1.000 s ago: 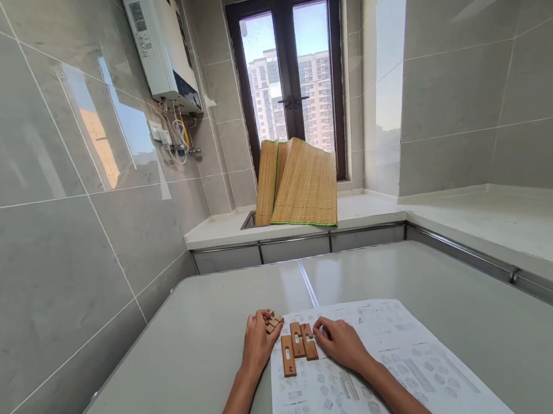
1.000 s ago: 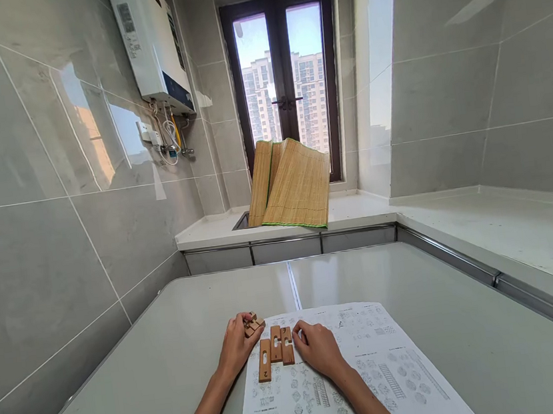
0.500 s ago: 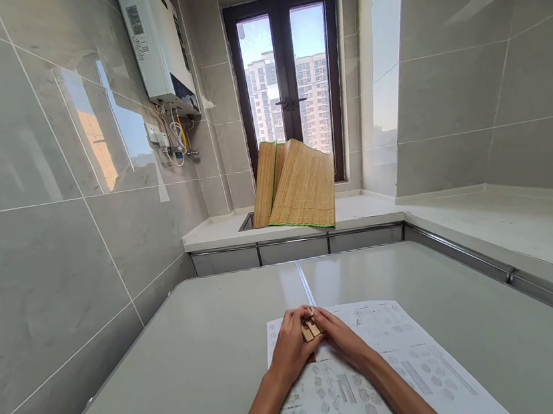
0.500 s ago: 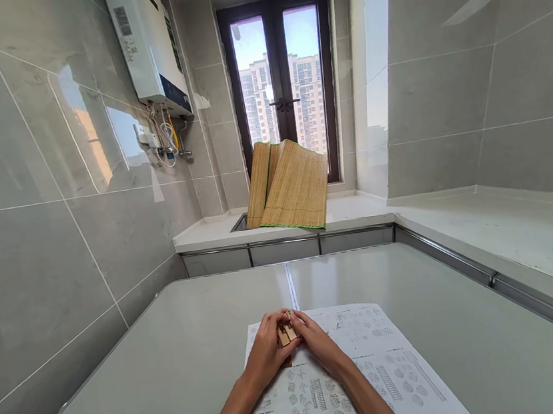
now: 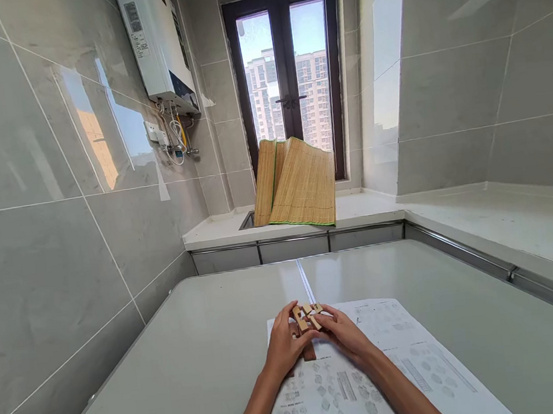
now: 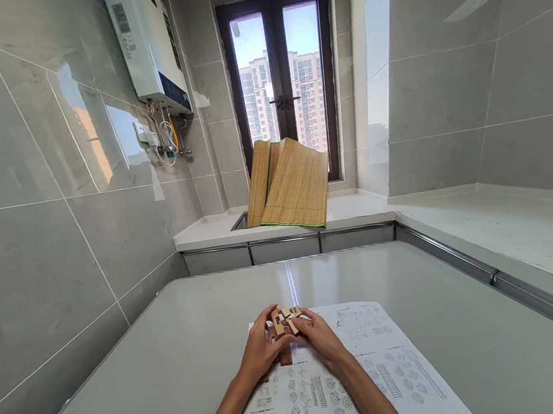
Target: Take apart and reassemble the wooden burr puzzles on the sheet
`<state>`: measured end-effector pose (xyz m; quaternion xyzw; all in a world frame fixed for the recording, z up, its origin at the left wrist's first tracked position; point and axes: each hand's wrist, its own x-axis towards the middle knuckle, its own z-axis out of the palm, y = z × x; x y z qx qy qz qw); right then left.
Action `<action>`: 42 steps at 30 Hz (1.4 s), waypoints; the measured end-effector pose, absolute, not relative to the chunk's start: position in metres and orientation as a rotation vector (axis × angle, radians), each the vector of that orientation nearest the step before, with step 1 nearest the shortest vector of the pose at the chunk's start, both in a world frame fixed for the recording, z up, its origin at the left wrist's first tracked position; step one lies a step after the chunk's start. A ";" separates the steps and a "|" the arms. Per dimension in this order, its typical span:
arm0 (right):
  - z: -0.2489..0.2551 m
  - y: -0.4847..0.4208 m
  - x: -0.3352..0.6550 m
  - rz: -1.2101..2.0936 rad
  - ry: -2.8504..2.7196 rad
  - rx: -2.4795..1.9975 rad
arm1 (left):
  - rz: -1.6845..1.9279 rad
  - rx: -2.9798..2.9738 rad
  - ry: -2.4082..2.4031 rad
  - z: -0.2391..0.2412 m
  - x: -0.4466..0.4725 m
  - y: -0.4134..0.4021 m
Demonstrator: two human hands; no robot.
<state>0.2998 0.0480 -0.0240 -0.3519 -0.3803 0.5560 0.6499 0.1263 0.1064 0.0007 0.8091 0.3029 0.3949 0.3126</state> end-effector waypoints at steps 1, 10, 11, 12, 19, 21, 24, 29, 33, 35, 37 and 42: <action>-0.026 0.050 0.301 1.194 -0.867 -0.852 | 1.044 2.031 0.785 0.001 0.127 0.107; -0.041 0.056 0.311 0.713 -0.978 -1.257 | 0.902 1.079 0.602 0.010 0.126 0.112; -0.042 0.054 0.310 0.643 -1.043 -1.310 | 0.870 1.047 0.576 0.010 0.125 0.113; -0.042 0.053 0.309 0.566 -1.118 -1.363 | 0.853 1.029 0.559 0.010 0.124 0.114; -0.048 0.047 0.301 0.308 -1.365 -1.533 | 0.764 1.089 0.618 0.006 0.124 0.114; -0.051 0.047 0.301 0.265 -1.376 -1.561 | 0.741 1.137 0.642 0.005 0.123 0.114; -0.049 0.046 0.303 0.212 -1.306 -1.610 | 0.807 1.159 0.698 0.005 0.123 0.114; -0.031 0.041 0.302 0.294 -1.125 -1.494 | 0.920 1.203 0.721 0.005 0.123 0.110; -0.021 0.041 0.299 0.607 -1.069 -1.252 | 0.937 1.351 0.770 0.001 0.125 0.109; -0.022 0.044 0.298 0.766 -1.023 -1.166 | 0.922 1.333 0.732 -0.002 0.126 0.110; -0.023 0.048 0.297 0.933 -0.958 -1.068 | 0.893 1.297 0.683 -0.005 0.128 0.111; -0.018 0.048 0.296 1.206 -0.894 -0.863 | 0.851 1.376 0.642 -0.007 0.132 0.109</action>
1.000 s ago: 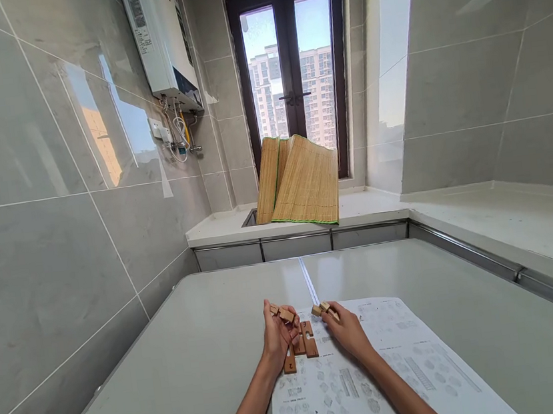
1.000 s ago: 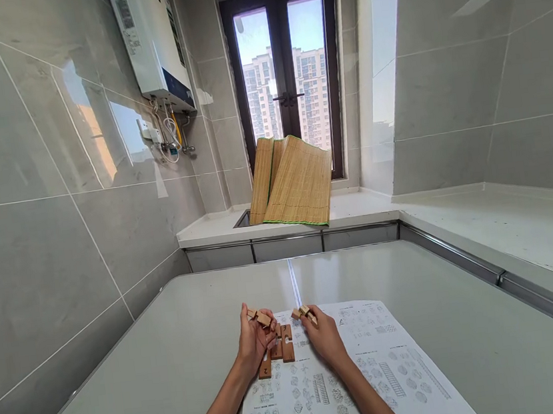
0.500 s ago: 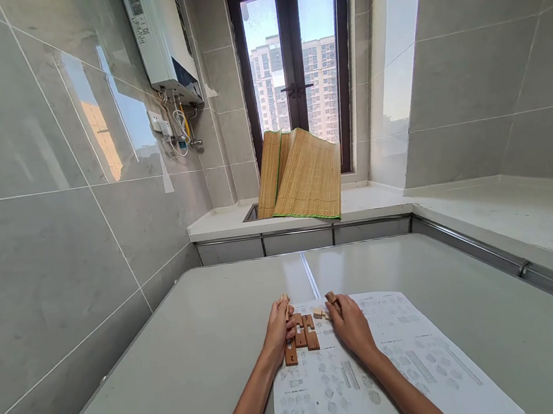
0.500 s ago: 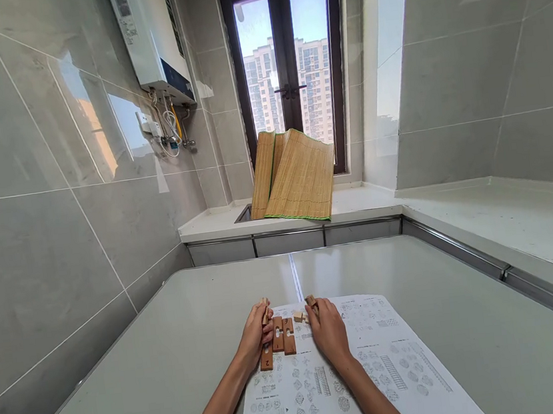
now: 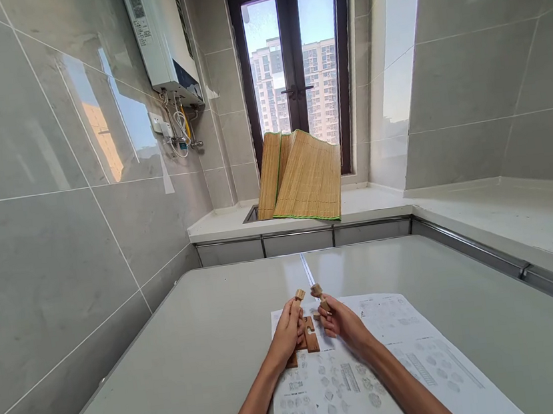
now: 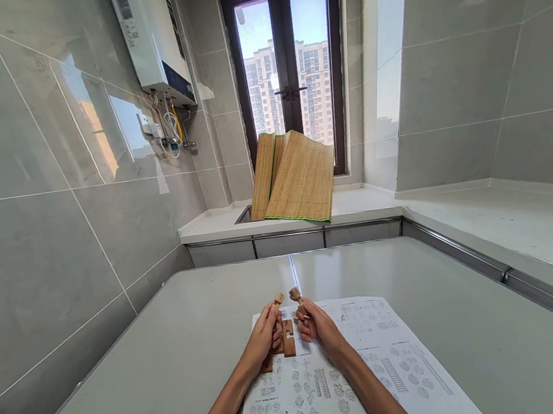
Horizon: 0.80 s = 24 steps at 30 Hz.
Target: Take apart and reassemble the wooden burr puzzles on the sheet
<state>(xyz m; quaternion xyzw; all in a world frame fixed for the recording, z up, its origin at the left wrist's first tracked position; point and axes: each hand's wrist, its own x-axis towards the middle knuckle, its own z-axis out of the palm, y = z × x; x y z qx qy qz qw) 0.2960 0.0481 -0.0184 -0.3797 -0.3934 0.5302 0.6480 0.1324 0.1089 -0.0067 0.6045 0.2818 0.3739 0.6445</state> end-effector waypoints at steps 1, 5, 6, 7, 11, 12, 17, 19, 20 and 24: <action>-0.017 0.047 0.296 1.214 -0.925 -0.847 | 0.840 1.420 0.634 -0.007 0.133 0.108; -0.016 0.044 0.295 1.136 -1.071 -0.836 | 0.818 1.555 0.596 -0.006 0.133 0.104; -0.017 0.044 0.296 1.101 -1.091 -0.851 | 0.818 1.570 0.598 -0.006 0.133 0.103; -0.018 0.044 0.296 1.064 -1.104 -0.876 | 0.819 1.579 0.606 -0.006 0.133 0.102; -0.021 0.044 0.295 0.881 -1.171 -1.023 | 0.858 1.620 0.671 -0.005 0.133 0.098; -0.021 0.043 0.294 0.811 -1.205 -1.073 | 0.878 1.634 0.684 -0.004 0.132 0.097; -0.019 0.037 0.290 0.571 -1.374 -1.222 | 0.930 1.717 0.715 0.003 0.131 0.093; -0.019 0.037 0.289 0.628 -1.389 -1.194 | 0.941 1.730 0.734 0.004 0.131 0.092; -0.019 0.037 0.289 0.680 -1.387 -1.171 | 0.946 1.726 0.742 0.004 0.131 0.092; -0.022 0.041 0.289 0.901 -1.330 -1.059 | 0.950 1.699 0.759 0.001 0.130 0.095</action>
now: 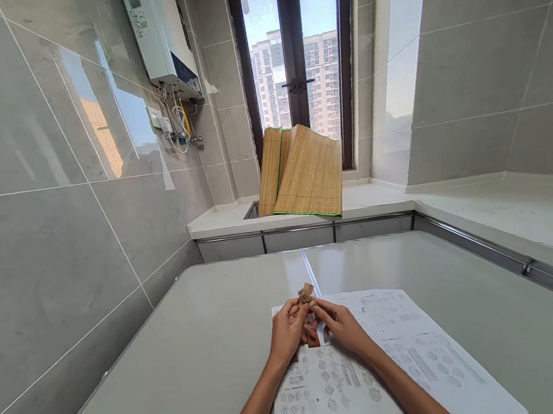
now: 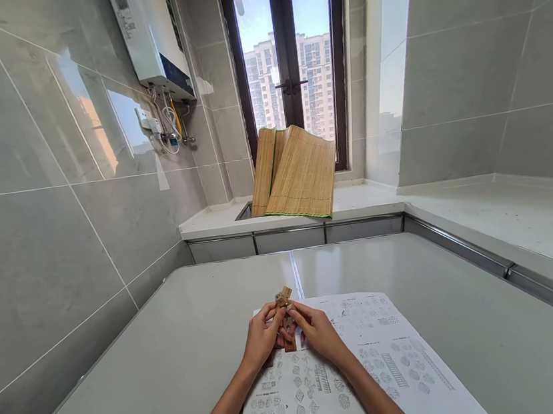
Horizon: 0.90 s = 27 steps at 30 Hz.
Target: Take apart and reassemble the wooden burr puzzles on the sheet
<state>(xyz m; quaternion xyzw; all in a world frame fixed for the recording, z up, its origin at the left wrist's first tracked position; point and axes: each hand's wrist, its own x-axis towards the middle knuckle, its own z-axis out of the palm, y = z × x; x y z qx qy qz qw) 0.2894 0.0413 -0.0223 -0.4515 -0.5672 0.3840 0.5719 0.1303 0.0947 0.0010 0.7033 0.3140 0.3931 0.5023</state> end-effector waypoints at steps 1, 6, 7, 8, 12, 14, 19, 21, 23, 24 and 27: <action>-0.023 0.042 0.290 0.929 -1.307 -1.034 | 0.953 1.696 0.763 0.000 0.130 0.095; -0.029 0.046 0.293 0.895 -1.184 -0.996 | 1.000 1.715 0.784 0.001 0.129 0.094; -0.030 0.045 0.293 0.868 -1.174 -1.012 | 0.999 1.718 0.785 0.001 0.129 0.094; -0.031 0.045 0.294 0.841 -1.173 -1.033 | 0.993 1.716 0.785 0.001 0.129 0.094; -0.032 0.044 0.295 0.743 -1.199 -1.116 | 0.957 1.623 0.771 -0.001 0.130 0.095; -0.032 0.044 0.296 0.711 -1.205 -1.146 | 0.937 1.563 0.761 -0.001 0.130 0.096; -0.033 0.044 0.297 0.686 -1.205 -1.184 | 0.898 1.573 0.734 0.003 0.127 0.097; -0.032 0.044 0.298 0.694 -1.203 -1.175 | 0.895 1.637 0.744 0.007 0.124 0.096; -0.032 0.044 0.298 0.698 -1.195 -1.160 | 0.894 1.718 0.747 0.011 0.121 0.095; -0.032 0.044 0.297 0.697 -1.192 -1.156 | 0.895 1.754 0.743 0.013 0.120 0.095; -0.031 0.044 0.297 0.689 -1.188 -1.158 | 0.907 1.804 0.730 0.017 0.118 0.093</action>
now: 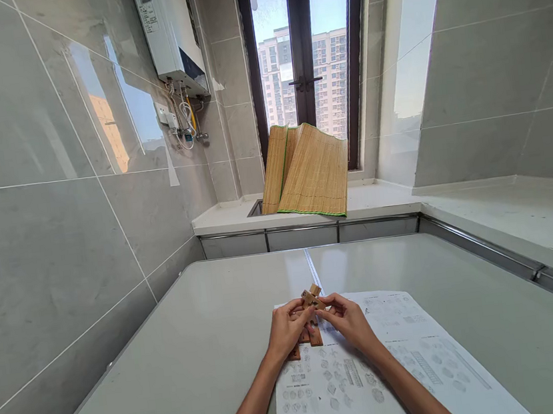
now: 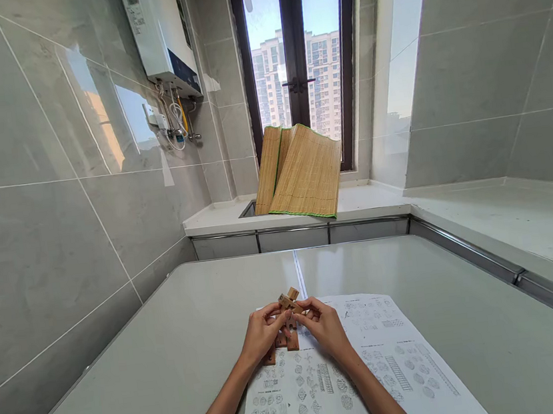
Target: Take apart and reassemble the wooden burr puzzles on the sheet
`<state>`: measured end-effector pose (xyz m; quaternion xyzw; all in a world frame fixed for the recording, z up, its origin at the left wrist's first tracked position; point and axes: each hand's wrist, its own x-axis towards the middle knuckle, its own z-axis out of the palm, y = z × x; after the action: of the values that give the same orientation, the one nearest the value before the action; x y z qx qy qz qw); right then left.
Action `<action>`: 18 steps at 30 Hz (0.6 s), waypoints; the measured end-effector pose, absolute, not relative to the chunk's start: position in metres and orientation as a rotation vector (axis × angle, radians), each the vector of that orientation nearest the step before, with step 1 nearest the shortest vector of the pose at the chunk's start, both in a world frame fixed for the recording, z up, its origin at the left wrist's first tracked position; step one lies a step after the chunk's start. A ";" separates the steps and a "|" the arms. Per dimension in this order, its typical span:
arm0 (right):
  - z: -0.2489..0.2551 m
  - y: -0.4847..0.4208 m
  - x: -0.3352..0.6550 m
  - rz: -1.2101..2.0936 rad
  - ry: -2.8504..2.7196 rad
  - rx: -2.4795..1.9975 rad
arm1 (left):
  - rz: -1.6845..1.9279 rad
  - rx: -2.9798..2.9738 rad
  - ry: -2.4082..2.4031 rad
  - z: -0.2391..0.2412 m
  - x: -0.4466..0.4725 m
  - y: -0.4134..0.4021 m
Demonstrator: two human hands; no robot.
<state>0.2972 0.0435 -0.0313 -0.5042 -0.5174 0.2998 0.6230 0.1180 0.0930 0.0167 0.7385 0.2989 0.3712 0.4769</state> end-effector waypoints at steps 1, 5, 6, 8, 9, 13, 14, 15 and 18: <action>-0.031 0.043 0.297 0.684 -1.188 -1.164 | 0.903 1.810 0.732 0.017 0.118 0.093; -0.030 0.042 0.297 0.655 -1.203 -1.199 | 0.882 1.766 0.735 0.017 0.121 0.092; -0.029 0.042 0.297 0.644 -1.214 -1.208 | 0.880 1.736 0.728 0.016 0.122 0.092; -0.029 0.041 0.297 0.620 -1.232 -1.226 | 0.868 1.666 0.711 0.014 0.124 0.092; -0.030 0.041 0.297 0.611 -1.238 -1.234 | 0.858 1.628 0.707 0.013 0.125 0.092; -0.031 0.042 0.295 0.615 -1.232 -1.238 | 0.829 1.472 0.742 0.010 0.128 0.093; -0.030 0.042 0.294 0.624 -1.228 -1.229 | 0.827 1.443 0.750 0.009 0.128 0.093; -0.030 0.042 0.293 0.637 -1.227 -1.217 | 0.827 1.421 0.755 0.008 0.128 0.093; -0.027 0.039 0.289 0.668 -1.236 -1.171 | 0.832 1.380 0.759 0.007 0.127 0.094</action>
<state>0.2888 0.0393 -0.0271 -0.5073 -0.5353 0.2895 0.6101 0.1273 0.0942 0.0067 0.6025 0.3313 0.3630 0.6289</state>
